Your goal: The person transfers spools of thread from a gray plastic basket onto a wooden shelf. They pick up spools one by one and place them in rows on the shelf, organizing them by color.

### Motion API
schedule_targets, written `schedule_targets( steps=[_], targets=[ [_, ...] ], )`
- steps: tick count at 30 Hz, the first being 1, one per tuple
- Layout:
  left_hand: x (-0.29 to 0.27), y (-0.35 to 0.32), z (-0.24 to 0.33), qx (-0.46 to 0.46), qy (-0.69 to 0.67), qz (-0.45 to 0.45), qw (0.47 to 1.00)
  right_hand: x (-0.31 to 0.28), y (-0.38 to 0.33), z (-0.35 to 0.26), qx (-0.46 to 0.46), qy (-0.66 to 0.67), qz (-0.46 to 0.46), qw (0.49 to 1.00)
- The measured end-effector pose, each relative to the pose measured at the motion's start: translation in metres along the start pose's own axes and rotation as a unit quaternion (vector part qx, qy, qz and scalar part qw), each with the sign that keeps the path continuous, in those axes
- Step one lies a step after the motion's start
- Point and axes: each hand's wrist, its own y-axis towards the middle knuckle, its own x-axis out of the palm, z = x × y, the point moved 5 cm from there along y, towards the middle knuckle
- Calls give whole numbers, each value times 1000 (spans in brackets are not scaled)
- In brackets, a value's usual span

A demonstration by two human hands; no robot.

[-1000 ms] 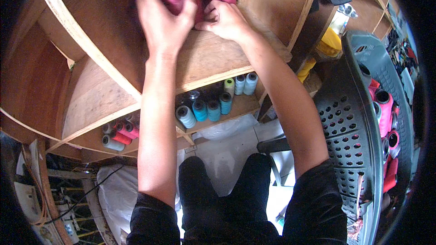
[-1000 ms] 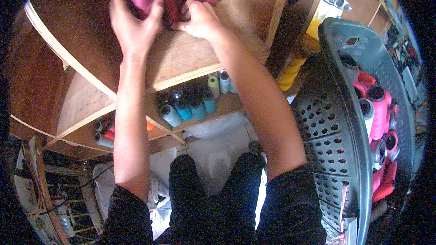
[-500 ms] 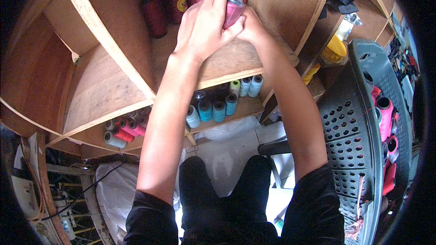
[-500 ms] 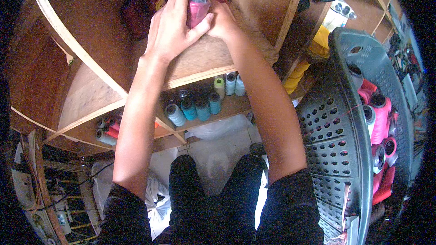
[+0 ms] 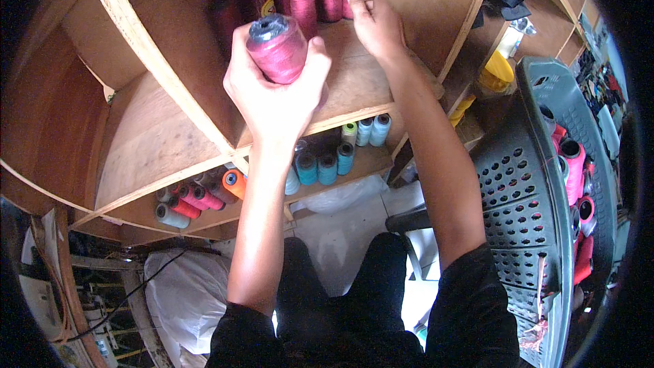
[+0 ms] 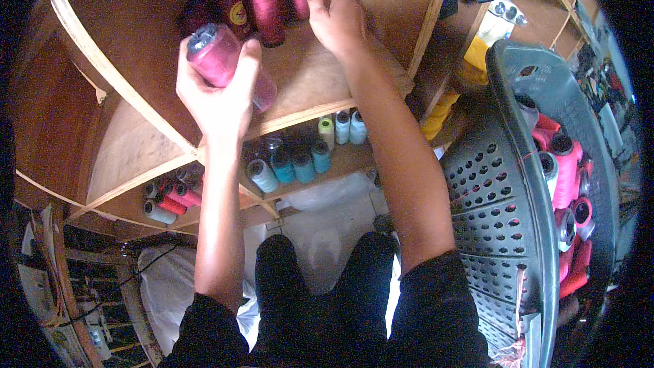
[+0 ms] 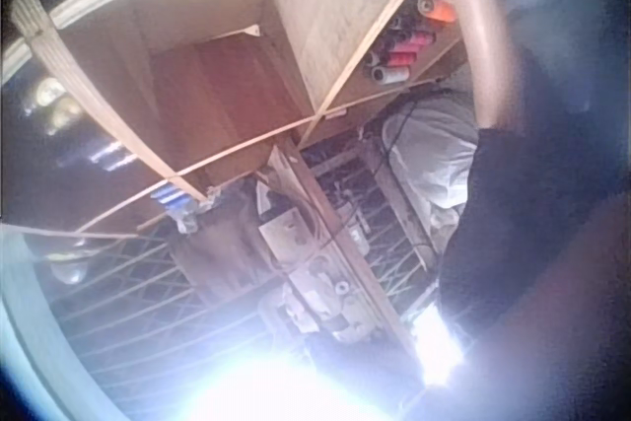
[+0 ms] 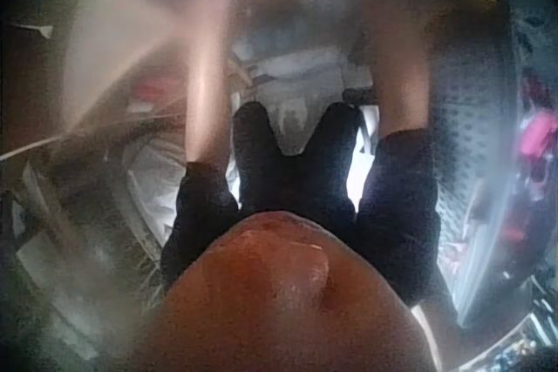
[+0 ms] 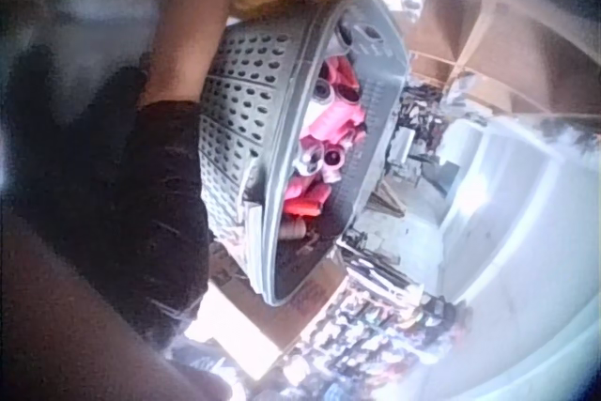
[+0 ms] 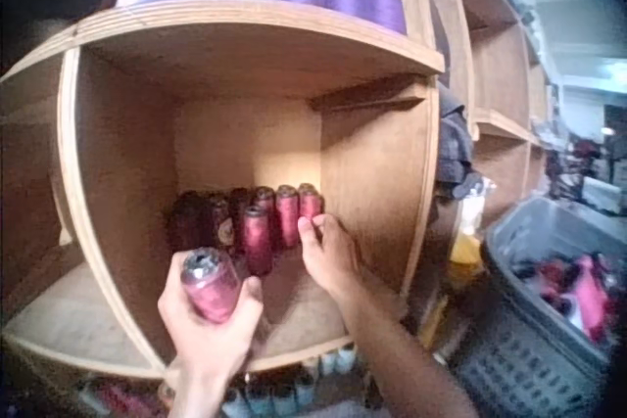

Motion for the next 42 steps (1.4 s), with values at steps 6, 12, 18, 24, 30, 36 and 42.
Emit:
schedule_targets(
  steps=[6, 12, 18, 24, 30, 36, 42],
  targets=[
    [5, -7, -10, -69, 5, -68, 995, -9, 8, -42, -119, 67, 74, 988],
    [11, -15, 0, -88, -49, -26, 995, 2, 35, -162, -238, -43, -161, 957],
    [7, -18, -4, -11, -49, 4, 999, 118, 23, -181, -285, -345, -374, 812],
    [-4, -18, -7, -5, -29, 23, 999, 151, 36, -179, -296, -288, -316, 854],
    [-27, -18, -14, -89, -73, 95, 989, 124, 37, -200, -296, -272, -340, 850],
    [-9, -14, -25, -171, -115, 65, 976, -37, 38, -184, -46, -49, -447, 892],
    [-16, 8, -44, -280, -87, 84, 952, -34, 69, -116, -74, -49, -409, 908]
  ],
)
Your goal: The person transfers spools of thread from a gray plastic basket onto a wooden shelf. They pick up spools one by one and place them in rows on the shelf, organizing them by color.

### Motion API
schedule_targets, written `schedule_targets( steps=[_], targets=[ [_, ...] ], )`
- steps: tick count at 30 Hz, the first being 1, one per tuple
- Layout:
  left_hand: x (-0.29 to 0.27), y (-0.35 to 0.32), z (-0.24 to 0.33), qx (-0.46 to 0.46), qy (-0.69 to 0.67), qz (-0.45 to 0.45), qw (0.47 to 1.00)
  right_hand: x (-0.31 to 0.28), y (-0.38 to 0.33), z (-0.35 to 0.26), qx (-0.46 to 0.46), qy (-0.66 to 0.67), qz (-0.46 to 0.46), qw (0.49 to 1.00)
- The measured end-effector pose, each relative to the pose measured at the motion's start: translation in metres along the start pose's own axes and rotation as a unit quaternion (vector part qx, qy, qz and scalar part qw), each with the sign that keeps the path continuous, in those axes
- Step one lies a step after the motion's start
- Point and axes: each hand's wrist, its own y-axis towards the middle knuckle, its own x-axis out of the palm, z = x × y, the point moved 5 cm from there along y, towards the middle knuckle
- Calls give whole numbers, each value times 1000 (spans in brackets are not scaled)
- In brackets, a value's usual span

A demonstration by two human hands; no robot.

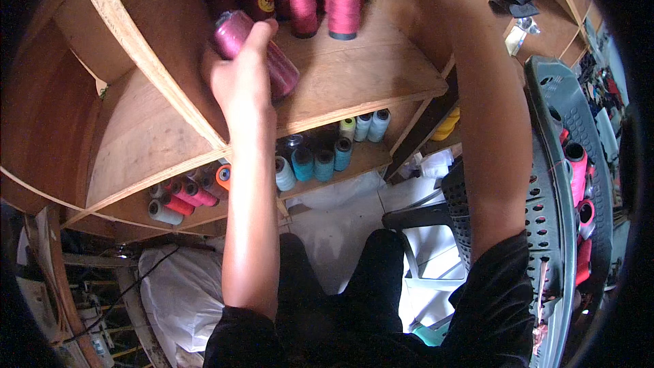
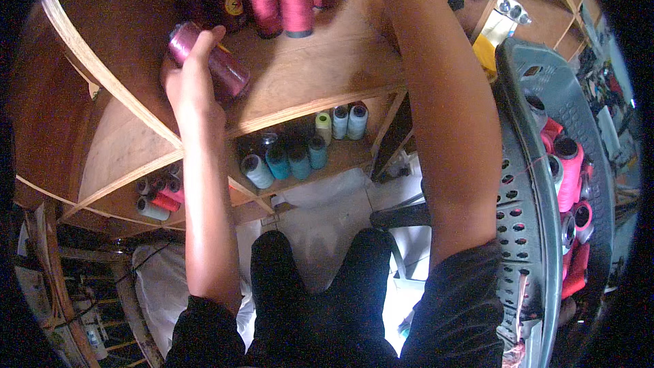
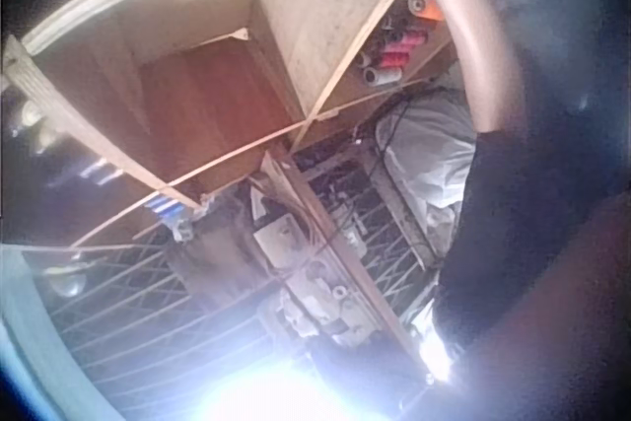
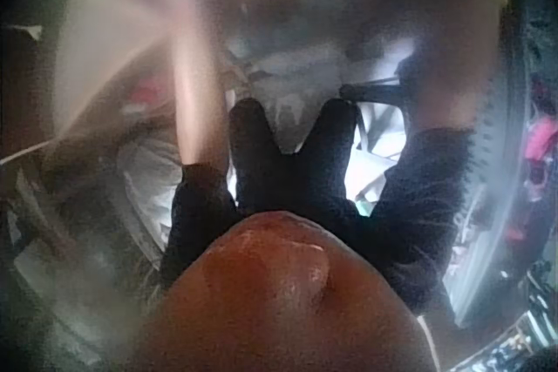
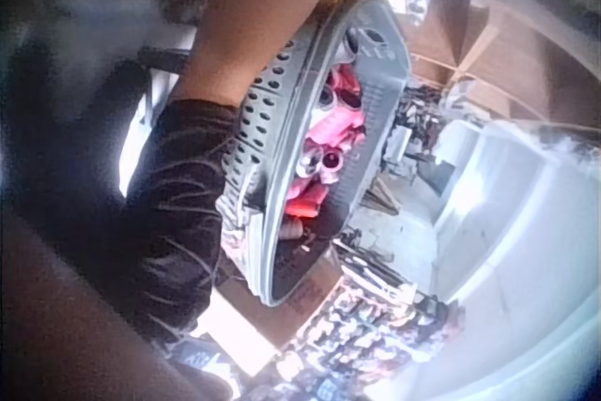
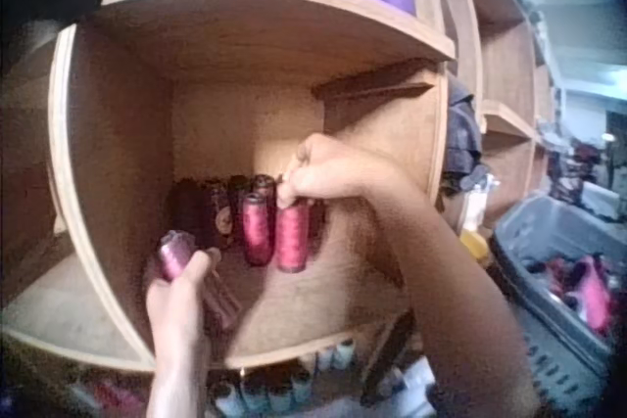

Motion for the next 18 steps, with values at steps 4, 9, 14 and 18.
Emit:
schedule_targets(
  steps=[4, 9, 14, 18],
  targets=[
    [20, 42, 0, -7, 96, -65, 993, 7, -2, 37, -1, -24, 60, 998],
    [39, 95, 13, -29, 20, -150, 988, 12, -6, 49, -1, -56, 72, 996],
    [12, 94, 31, -31, 30, -166, 985, 40, 16, 18, -2, -60, 29, 998],
    [77, 115, 13, 84, 199, -98, 971, -2, 1, 29, -41, -77, 154, 984]
  ],
)
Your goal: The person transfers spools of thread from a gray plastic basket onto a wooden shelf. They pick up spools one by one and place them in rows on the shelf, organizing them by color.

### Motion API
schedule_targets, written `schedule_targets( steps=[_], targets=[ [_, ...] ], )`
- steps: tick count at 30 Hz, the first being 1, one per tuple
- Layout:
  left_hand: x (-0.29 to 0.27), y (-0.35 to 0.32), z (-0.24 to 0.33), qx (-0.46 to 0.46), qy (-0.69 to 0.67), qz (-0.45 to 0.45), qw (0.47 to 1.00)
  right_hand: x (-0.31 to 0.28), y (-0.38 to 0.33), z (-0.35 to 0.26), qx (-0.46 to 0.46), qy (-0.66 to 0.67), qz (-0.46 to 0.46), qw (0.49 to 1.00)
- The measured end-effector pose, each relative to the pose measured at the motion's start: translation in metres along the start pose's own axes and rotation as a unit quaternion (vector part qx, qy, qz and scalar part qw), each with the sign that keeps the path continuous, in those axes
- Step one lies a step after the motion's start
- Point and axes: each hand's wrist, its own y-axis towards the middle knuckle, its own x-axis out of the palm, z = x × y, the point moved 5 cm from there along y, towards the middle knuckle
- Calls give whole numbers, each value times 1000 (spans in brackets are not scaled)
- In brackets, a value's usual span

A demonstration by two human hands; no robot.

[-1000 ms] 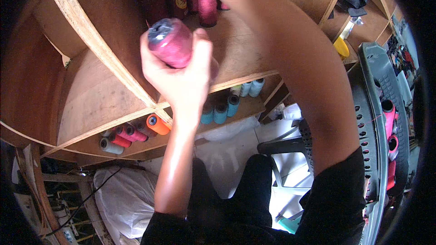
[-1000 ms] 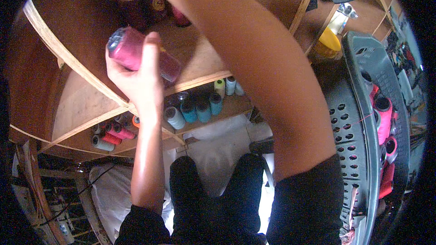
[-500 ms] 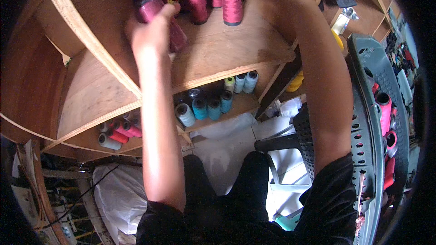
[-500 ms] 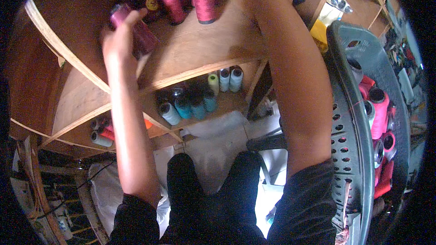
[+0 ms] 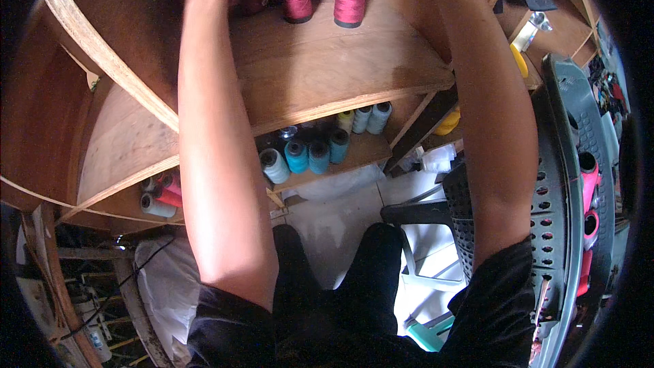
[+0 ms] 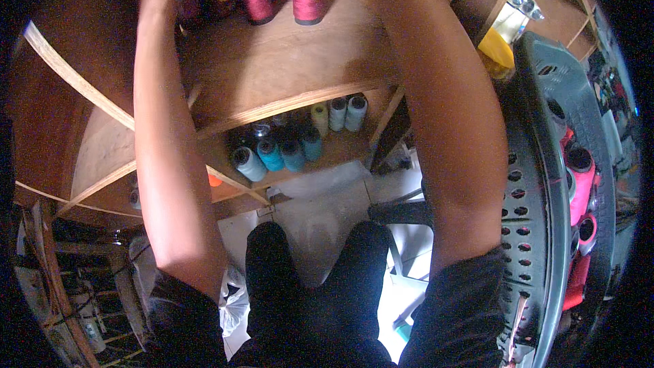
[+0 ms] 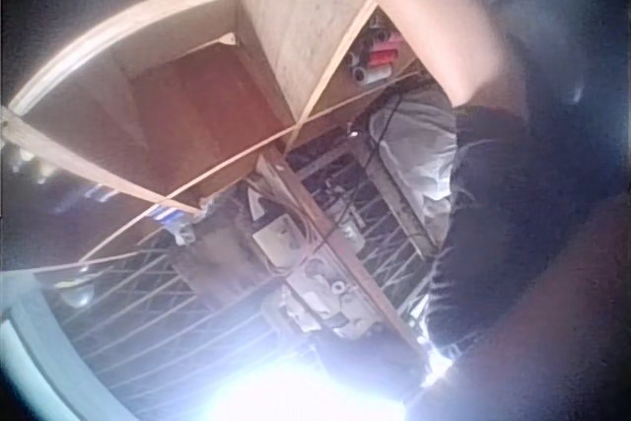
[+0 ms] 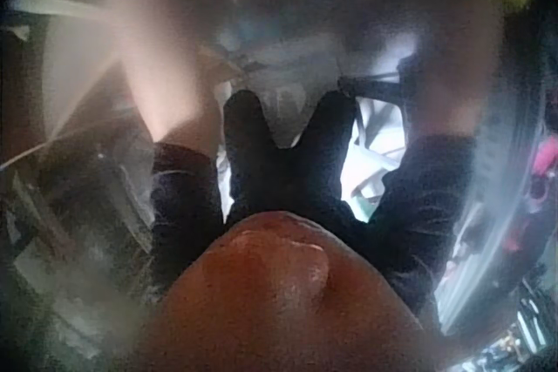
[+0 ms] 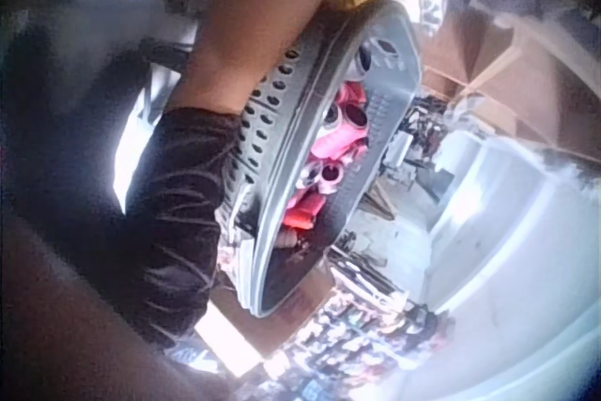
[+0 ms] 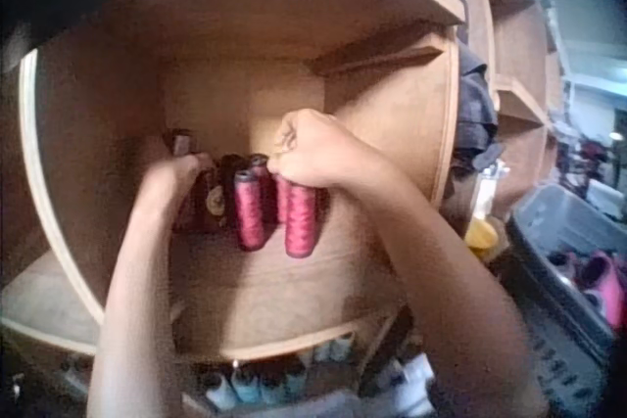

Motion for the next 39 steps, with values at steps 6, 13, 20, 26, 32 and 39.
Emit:
schedule_targets(
  steps=[6, 13, 20, 26, 32, 39],
  targets=[
    [11, 70, -60, 267, 168, 61, 947, 41, -10, -73, 27, 2, -171, 985],
    [15, 65, -71, 112, 99, -22, 988, 56, -10, -69, 22, -50, -165, 985],
    [26, 51, -42, 293, 173, 139, 930, 34, -14, -51, 43, -102, -126, 986],
    [-35, -18, 36, 200, 208, 122, 950, 46, 14, -58, -11, -110, -55, 992],
    [-38, -32, 39, 107, 379, 93, 915, 93, 33, -73, -32, -42, -10, 999],
    [-7, -40, 68, 103, 370, 51, 922, 158, 107, 16, 13, 477, 12, 879]
  ],
)
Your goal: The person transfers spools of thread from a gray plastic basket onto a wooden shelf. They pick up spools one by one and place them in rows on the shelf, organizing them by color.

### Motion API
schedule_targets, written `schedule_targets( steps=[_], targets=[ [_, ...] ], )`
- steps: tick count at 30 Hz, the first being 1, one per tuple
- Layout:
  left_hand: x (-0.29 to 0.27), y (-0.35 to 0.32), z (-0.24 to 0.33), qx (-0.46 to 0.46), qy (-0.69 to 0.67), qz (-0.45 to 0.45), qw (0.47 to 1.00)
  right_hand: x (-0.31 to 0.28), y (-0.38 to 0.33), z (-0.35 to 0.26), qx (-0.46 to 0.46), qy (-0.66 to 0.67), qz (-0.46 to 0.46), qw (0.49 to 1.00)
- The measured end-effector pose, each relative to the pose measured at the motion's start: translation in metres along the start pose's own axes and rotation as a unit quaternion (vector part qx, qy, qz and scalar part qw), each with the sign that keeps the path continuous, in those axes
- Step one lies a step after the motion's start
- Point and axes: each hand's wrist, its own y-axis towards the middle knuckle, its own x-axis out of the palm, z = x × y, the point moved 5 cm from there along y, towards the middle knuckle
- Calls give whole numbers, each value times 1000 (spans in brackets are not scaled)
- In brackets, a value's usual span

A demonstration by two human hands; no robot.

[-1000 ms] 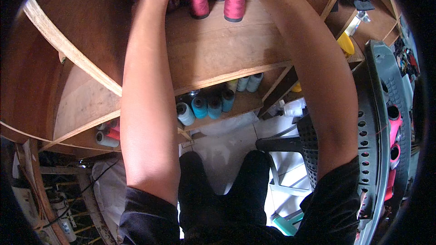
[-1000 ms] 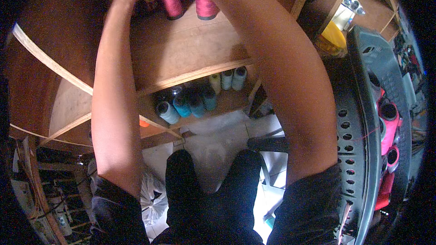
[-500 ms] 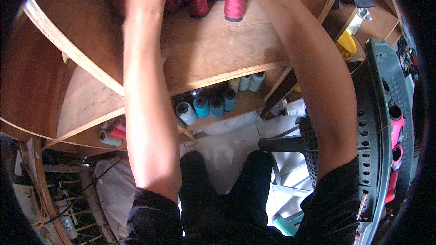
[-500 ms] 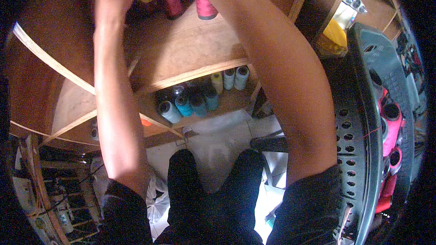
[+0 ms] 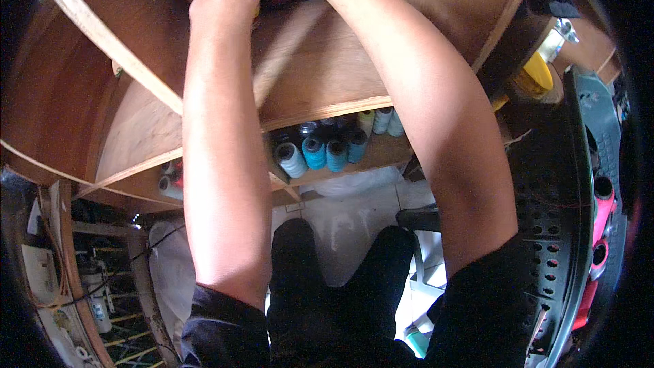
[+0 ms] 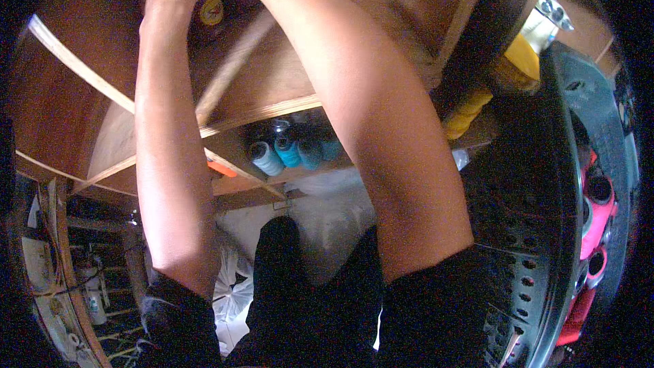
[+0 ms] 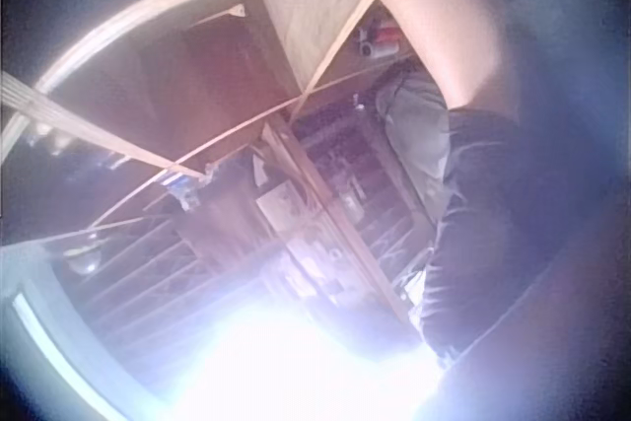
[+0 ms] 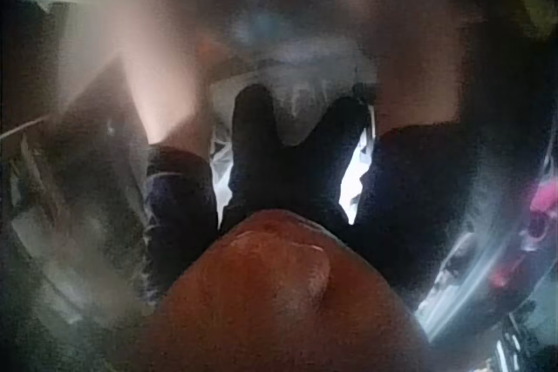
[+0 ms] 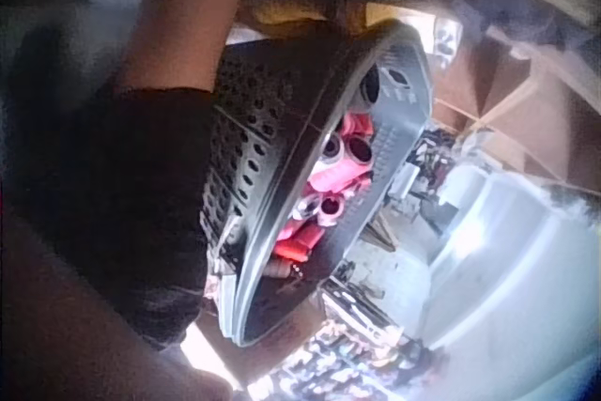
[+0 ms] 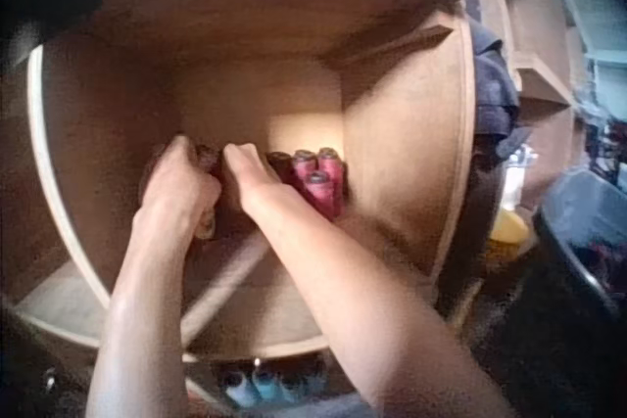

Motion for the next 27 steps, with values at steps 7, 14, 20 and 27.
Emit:
schedule_targets(
  steps=[7, 14, 20, 27],
  targets=[
    [-19, -16, -33, 23, -28, 27, 999, 63, -13, 21, -27, 151, 1, 988],
    [29, -12, -4, -49, 24, 39, 998, -15, -40, 10, -38, -56, 137, 988],
    [-10, -51, -37, 6, -192, -58, 980, 19, -37, 8, -81, -171, 187, 964],
    [-8, -79, -26, 83, -234, 11, 969, -13, -132, -117, -53, -466, 212, 857]
  ],
)
